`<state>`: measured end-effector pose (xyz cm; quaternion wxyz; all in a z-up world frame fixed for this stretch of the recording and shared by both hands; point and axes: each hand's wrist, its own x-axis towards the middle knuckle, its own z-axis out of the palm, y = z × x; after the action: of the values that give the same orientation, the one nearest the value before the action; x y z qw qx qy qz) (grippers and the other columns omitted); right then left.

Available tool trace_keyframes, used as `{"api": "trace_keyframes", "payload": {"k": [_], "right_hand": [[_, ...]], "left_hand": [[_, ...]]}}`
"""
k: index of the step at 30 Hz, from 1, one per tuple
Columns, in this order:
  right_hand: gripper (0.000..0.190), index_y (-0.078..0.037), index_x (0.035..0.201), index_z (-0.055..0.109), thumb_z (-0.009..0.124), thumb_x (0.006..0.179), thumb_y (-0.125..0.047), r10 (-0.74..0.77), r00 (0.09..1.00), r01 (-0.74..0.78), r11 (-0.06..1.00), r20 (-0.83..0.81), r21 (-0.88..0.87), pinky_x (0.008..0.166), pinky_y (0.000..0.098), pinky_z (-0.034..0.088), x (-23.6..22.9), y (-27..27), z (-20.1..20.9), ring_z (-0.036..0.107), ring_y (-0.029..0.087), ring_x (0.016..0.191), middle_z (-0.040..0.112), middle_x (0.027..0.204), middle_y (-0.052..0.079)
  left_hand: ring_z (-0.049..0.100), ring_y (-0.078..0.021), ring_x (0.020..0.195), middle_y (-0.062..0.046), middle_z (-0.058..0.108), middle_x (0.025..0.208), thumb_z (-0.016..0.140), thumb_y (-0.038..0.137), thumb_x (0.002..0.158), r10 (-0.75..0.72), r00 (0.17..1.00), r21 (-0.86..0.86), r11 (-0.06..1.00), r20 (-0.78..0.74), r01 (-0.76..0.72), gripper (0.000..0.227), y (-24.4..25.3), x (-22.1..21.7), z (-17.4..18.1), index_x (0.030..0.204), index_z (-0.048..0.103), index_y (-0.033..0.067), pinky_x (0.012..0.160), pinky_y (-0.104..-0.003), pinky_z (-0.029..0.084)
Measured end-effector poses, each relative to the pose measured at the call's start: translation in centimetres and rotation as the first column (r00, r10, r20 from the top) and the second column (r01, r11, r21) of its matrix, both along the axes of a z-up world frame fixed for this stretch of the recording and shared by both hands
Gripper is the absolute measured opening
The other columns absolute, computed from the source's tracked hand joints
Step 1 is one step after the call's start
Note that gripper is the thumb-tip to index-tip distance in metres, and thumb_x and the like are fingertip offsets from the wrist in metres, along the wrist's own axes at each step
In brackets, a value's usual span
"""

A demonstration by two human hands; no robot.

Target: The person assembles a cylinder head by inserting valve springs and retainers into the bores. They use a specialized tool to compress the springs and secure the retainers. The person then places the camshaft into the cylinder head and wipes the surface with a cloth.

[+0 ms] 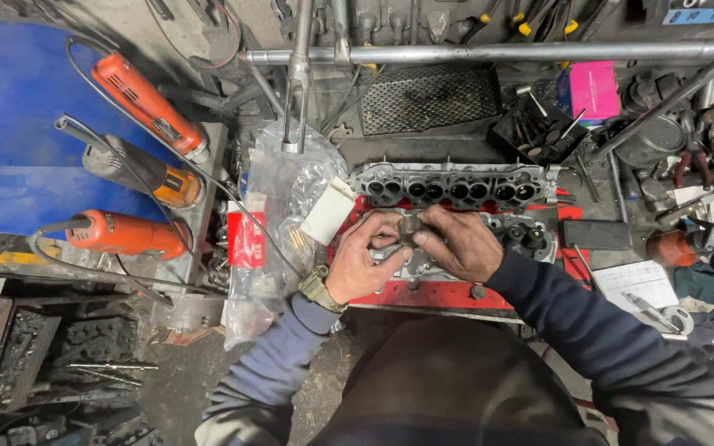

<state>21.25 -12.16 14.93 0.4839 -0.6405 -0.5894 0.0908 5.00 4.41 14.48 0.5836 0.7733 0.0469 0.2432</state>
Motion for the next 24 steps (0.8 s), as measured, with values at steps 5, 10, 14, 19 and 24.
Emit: {"api": "trace_keyframes", "payload": {"k": [5, 10, 14, 19, 24], "right_hand": [[0.021, -0.004, 0.111, 0.068, 0.067, 0.103, -0.023, -0.030, 0.987, 0.029, 1.000, -0.156, -0.013, 0.058, 0.0393, 0.060, -0.6, 0.1, -1.0, 0.075, 0.029, 0.060, 0.075, 0.065, 0.007], [0.022, 0.001, 0.103, 0.070, 0.081, 0.093, -0.016, -0.032, 0.863, -0.039, 0.991, -0.505, -0.131, 0.057, 0.0362, 0.064, -2.4, -0.7, -2.6, 0.080, 0.025, 0.059, 0.078, 0.066, 0.015], [0.021, -0.004, 0.090, 0.071, 0.085, 0.090, -0.020, -0.069, 0.869, -0.018, 0.985, -0.491, -0.171, 0.053, 0.0310, 0.062, -2.5, -1.0, -4.3, 0.079, 0.020, 0.054, 0.076, 0.061, 0.009], [0.023, -0.011, 0.105, 0.069, 0.079, 0.091, -0.026, -0.064, 0.995, 0.083, 0.951, 0.072, -0.297, 0.061, 0.0513, 0.060, -2.0, -0.6, -4.9, 0.077, 0.039, 0.072, 0.074, 0.075, 0.015], [0.020, -0.015, 0.106, 0.066, 0.060, 0.103, -0.034, -0.003, 0.842, 0.118, 0.977, 0.539, -0.179, 0.059, 0.0426, 0.060, -2.1, 1.7, -6.8, 0.074, 0.030, 0.069, 0.067, 0.079, 0.007]], "left_hand": [[0.073, -0.0280, 0.097, -0.021, 0.069, 0.100, 0.079, 0.014, 0.094, 0.025, 1.000, -0.158, 0.987, -0.010, -0.026, 0.033, -0.7, 0.3, -1.6, 0.122, 0.071, -0.0023, 0.082, -0.044, 0.066], [0.076, -0.0306, 0.102, -0.024, 0.074, 0.102, 0.070, 0.020, 0.103, 0.089, 0.989, -0.217, 0.970, -0.120, -0.113, 0.029, -1.6, -0.6, -5.3, 0.124, 0.076, 0.0014, 0.078, -0.046, 0.066], [0.077, -0.0210, 0.081, -0.011, 0.070, 0.089, 0.056, 0.034, 0.112, 0.083, 0.935, -0.572, 0.771, -0.345, -0.279, 0.038, -2.9, -0.4, -6.9, 0.094, 0.072, 0.0045, 0.074, -0.035, 0.066], [0.078, -0.0270, 0.077, -0.020, 0.074, 0.095, 0.051, 0.038, 0.112, 0.020, 0.875, -0.743, 0.518, -0.484, -0.423, 0.047, -3.0, -0.7, -4.4, 0.107, 0.070, -0.0043, 0.062, -0.033, 0.064], [0.049, -0.0475, 0.146, -0.038, 0.058, 0.146, 0.020, 0.081, 0.100, -0.056, 0.495, -0.286, 0.869, -0.867, -0.403, 0.105, -3.0, 0.5, 2.5, 0.148, 0.050, -0.0086, 0.128, -0.056, 0.031]]}}
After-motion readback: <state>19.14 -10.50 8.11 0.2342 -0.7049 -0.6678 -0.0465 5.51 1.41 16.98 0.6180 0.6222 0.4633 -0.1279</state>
